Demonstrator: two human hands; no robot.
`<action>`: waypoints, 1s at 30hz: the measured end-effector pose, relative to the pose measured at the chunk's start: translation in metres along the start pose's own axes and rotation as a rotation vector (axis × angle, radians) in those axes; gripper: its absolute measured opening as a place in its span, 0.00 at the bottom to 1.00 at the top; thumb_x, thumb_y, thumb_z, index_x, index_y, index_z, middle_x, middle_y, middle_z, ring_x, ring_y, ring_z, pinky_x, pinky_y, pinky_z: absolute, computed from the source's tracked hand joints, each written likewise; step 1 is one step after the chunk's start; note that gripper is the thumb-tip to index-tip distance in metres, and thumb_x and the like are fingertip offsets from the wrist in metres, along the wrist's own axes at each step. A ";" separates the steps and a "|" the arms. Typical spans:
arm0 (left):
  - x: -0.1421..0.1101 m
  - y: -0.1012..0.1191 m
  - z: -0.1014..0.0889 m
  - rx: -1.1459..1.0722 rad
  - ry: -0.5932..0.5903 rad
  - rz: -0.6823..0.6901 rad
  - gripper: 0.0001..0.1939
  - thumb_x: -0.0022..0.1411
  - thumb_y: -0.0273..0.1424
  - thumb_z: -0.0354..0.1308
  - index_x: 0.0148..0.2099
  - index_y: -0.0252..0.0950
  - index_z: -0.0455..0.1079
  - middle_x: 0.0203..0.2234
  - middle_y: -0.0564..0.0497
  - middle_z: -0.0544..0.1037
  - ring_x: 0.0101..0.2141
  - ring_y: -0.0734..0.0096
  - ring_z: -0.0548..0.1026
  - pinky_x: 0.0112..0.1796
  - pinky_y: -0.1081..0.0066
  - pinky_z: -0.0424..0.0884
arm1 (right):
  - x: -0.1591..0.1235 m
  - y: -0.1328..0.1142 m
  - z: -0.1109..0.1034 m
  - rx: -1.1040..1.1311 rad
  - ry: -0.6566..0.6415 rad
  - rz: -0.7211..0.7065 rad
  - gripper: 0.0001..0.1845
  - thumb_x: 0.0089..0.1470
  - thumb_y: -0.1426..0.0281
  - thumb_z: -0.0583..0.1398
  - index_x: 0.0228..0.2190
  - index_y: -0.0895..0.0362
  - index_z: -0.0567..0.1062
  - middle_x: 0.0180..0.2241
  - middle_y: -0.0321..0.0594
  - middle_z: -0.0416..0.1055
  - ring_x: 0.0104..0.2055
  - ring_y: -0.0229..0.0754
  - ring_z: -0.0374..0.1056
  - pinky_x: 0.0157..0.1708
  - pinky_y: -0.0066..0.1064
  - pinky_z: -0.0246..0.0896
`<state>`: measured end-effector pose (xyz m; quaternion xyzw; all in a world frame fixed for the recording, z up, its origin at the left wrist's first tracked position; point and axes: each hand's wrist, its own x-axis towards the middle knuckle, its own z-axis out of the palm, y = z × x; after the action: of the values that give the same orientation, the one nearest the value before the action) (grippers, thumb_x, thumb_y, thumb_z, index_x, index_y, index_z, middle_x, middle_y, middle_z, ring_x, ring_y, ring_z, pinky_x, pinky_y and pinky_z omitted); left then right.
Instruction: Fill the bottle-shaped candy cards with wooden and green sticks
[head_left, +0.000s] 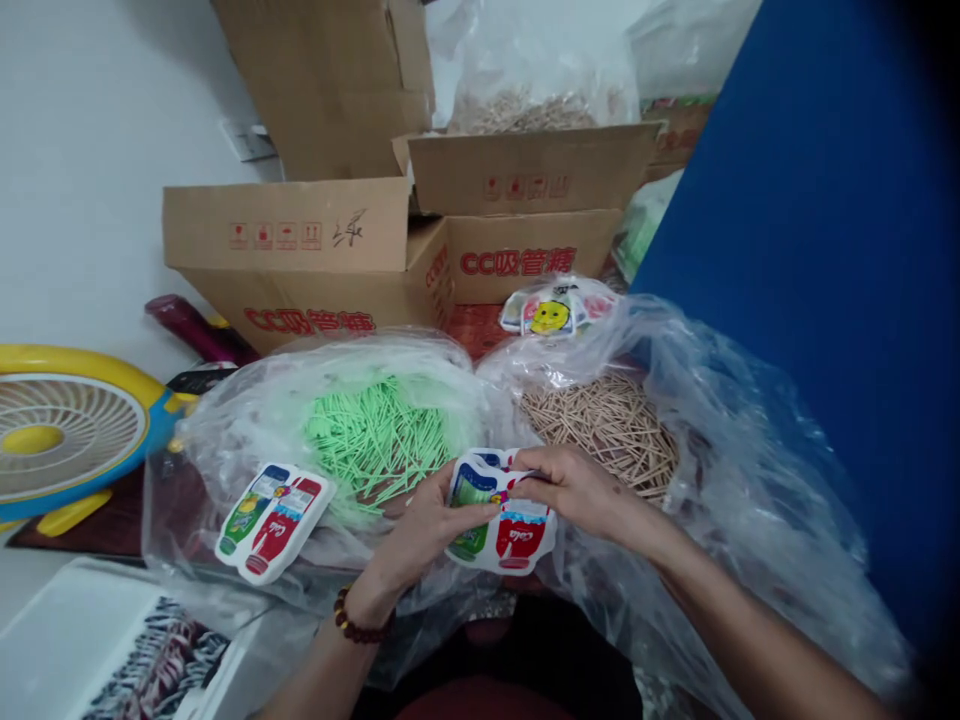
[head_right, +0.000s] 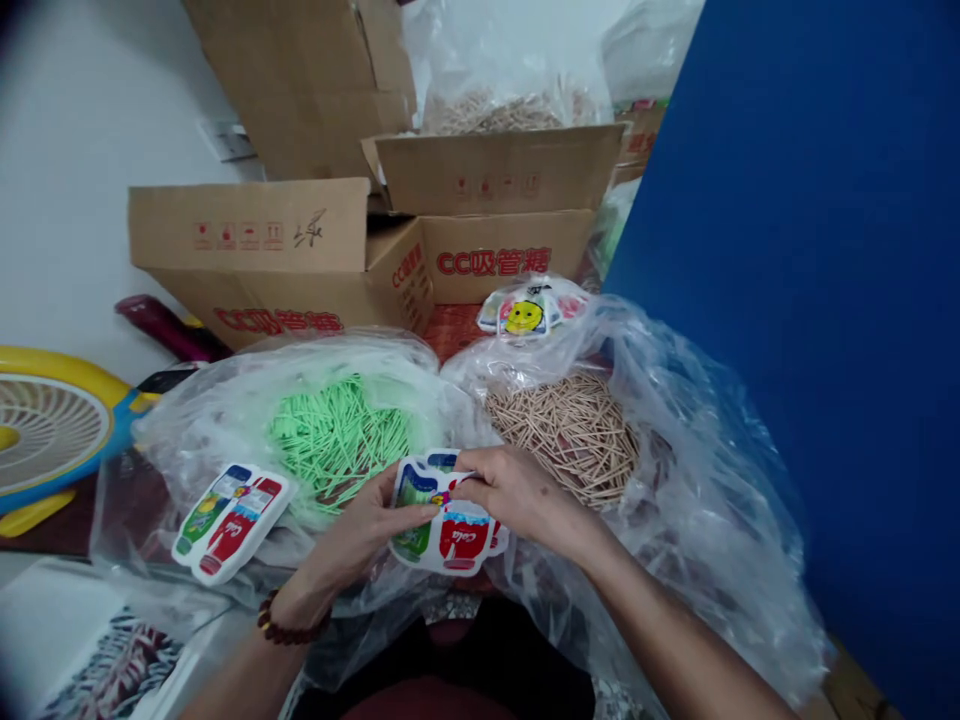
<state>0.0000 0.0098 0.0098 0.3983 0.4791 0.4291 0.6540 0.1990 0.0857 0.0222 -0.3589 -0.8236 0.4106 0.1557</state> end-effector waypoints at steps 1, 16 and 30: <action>0.002 0.001 0.005 0.035 0.008 0.003 0.21 0.51 0.32 0.67 0.48 0.36 0.70 0.40 0.49 0.80 0.37 0.64 0.77 0.39 0.68 0.72 | -0.002 0.003 0.000 0.025 0.006 -0.005 0.07 0.56 0.68 0.58 0.32 0.55 0.76 0.27 0.32 0.73 0.28 0.36 0.65 0.27 0.24 0.51; 0.012 -0.030 0.025 0.308 0.060 -0.024 0.09 0.52 0.34 0.64 0.33 0.32 0.75 0.25 0.52 0.80 0.26 0.68 0.75 0.29 0.74 0.70 | -0.025 0.018 0.011 0.060 0.088 -0.075 0.13 0.57 0.64 0.60 0.25 0.57 0.74 0.22 0.29 0.64 0.25 0.31 0.60 0.26 0.23 0.48; 0.011 -0.021 0.029 0.270 0.004 -0.176 0.12 0.48 0.37 0.66 0.30 0.32 0.78 0.27 0.48 0.82 0.27 0.62 0.78 0.31 0.69 0.73 | -0.008 0.127 -0.081 -0.762 0.266 0.482 0.13 0.59 0.71 0.52 0.39 0.61 0.75 0.42 0.52 0.70 0.47 0.49 0.63 0.44 0.34 0.56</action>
<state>0.0343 0.0105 -0.0068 0.4381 0.5668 0.3026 0.6287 0.3085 0.1772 -0.0279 -0.6211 -0.7817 0.0538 0.0172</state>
